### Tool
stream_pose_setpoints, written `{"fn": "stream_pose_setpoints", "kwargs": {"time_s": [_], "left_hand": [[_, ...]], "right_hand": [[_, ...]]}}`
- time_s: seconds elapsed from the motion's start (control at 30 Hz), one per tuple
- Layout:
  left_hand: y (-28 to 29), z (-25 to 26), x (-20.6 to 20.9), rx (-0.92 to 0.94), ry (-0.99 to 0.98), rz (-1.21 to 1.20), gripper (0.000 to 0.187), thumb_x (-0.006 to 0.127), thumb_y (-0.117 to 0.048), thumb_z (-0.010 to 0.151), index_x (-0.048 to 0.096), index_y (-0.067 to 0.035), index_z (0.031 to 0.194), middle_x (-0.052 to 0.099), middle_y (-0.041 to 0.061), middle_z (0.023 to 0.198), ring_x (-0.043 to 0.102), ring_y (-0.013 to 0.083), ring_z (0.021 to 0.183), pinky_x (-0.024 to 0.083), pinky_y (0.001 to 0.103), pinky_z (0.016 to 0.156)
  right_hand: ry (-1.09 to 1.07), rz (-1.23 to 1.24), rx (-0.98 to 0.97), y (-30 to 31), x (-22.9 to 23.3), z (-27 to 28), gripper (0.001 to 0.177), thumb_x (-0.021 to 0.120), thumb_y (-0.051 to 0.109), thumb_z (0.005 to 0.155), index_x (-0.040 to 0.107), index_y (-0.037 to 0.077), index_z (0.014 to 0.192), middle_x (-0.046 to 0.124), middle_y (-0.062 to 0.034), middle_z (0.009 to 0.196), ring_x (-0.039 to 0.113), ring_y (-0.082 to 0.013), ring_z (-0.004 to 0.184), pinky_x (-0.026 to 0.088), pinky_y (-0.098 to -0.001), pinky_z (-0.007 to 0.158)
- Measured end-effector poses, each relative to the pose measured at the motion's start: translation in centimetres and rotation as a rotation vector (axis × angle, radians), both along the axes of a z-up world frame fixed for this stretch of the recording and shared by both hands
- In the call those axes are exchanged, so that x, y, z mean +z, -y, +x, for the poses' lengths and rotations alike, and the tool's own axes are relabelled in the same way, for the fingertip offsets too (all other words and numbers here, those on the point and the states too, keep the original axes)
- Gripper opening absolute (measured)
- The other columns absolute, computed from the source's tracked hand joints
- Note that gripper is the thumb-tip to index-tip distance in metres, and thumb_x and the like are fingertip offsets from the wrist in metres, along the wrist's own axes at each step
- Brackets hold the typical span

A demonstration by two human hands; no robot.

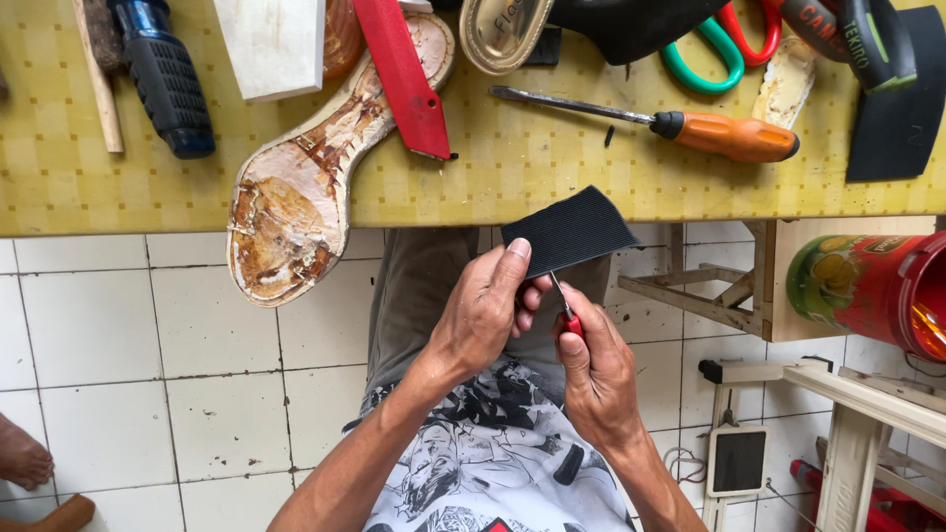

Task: The person repairs a gold high-heeled shoe by cutting a piece of black rubber material and attaching it to the heel. They use a utility knife to trim the rubber and a hammer to secure it in place.

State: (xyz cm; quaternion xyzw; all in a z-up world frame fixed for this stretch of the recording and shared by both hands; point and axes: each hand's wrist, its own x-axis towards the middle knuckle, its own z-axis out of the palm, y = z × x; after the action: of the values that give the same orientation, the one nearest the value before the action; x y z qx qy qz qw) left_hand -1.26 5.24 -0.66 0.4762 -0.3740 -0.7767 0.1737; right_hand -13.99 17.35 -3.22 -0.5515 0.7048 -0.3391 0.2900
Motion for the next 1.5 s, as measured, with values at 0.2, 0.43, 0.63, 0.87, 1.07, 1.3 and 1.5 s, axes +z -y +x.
{"fn": "stream_pose_setpoints", "kwargs": {"time_s": [0.2,0.43,0.63,0.87,1.07,1.3,1.5], "left_hand": [[0.2,-0.1,0.3,-0.007,0.033,0.018,0.047,0.035,-0.044,0.095,0.057,-0.005,0.079,0.056,0.002,0.069,0.050,0.0105,0.054,0.044,0.026,0.051],[0.3,-0.3,0.5,-0.002,0.073,0.029,0.052,0.036,-0.050,0.092,0.058,-0.005,0.078,0.056,0.002,0.066,0.050,0.0107,0.053,0.043,0.025,0.050],[0.1,-0.8,0.1,0.033,-0.032,0.065,0.052,0.041,-0.052,0.092,0.057,-0.005,0.078,0.052,0.002,0.061,0.049,0.0104,0.047,0.042,0.022,0.043],[0.3,-0.6,-0.4,0.090,-0.155,0.131,0.048,0.042,-0.049,0.094,0.051,-0.004,0.079,0.043,0.001,0.058,0.042,0.0103,0.042,0.031,0.023,0.036],[-1.1,-0.7,-1.0,0.113,-0.383,0.256,0.045,0.044,-0.046,0.097,0.048,-0.006,0.076,0.038,0.000,0.057,0.039,0.0088,0.041,0.028,0.022,0.035],[-0.7,-1.2,-1.9,0.147,-0.499,0.355,0.042,0.046,-0.044,0.097,0.046,-0.009,0.074,0.035,-0.002,0.055,0.035,0.0062,0.039,0.022,0.021,0.033],[-0.7,-1.2,-1.3,0.093,-0.377,0.191,0.047,0.042,-0.046,0.097,0.046,-0.005,0.074,0.037,0.000,0.054,0.039,0.0081,0.038,0.030,0.023,0.033]], "right_hand": [[0.003,0.000,-0.009,0.1,-0.3,0.2,0.049,0.036,0.034,0.102,0.049,0.002,0.136,0.061,-0.0152,0.127,0.061,-0.0253,0.114,0.048,-0.0340,0.097],[0.007,0.026,-0.025,0.3,0.0,0.0,0.049,0.036,0.034,0.101,0.049,0.003,0.137,0.062,-0.0120,0.119,0.061,-0.0206,0.101,0.048,-0.0313,0.090],[-0.033,0.024,-0.044,0.2,0.5,-0.4,0.053,0.033,0.038,0.101,0.050,0.002,0.137,0.061,-0.0113,0.111,0.059,-0.0202,0.094,0.047,-0.0312,0.085],[-0.008,0.047,-0.035,1.6,3.2,0.3,0.047,0.039,0.033,0.100,0.055,0.003,0.133,0.066,-0.0104,0.115,0.062,-0.0186,0.096,0.048,-0.0299,0.087],[-0.002,0.095,-0.097,-0.1,3.3,0.7,0.045,0.041,0.033,0.099,0.058,0.004,0.129,0.066,-0.0104,0.118,0.064,-0.0194,0.104,0.048,-0.0299,0.089],[-0.068,0.107,-0.098,1.0,4.1,1.3,0.043,0.042,0.032,0.099,0.058,0.007,0.130,0.068,-0.0068,0.115,0.063,-0.0167,0.094,0.049,-0.0289,0.084],[-0.122,0.128,-0.187,0.8,4.5,2.2,0.044,0.042,0.031,0.099,0.056,0.005,0.131,0.067,-0.0105,0.120,0.065,-0.0213,0.109,0.051,-0.0313,0.092]]}}
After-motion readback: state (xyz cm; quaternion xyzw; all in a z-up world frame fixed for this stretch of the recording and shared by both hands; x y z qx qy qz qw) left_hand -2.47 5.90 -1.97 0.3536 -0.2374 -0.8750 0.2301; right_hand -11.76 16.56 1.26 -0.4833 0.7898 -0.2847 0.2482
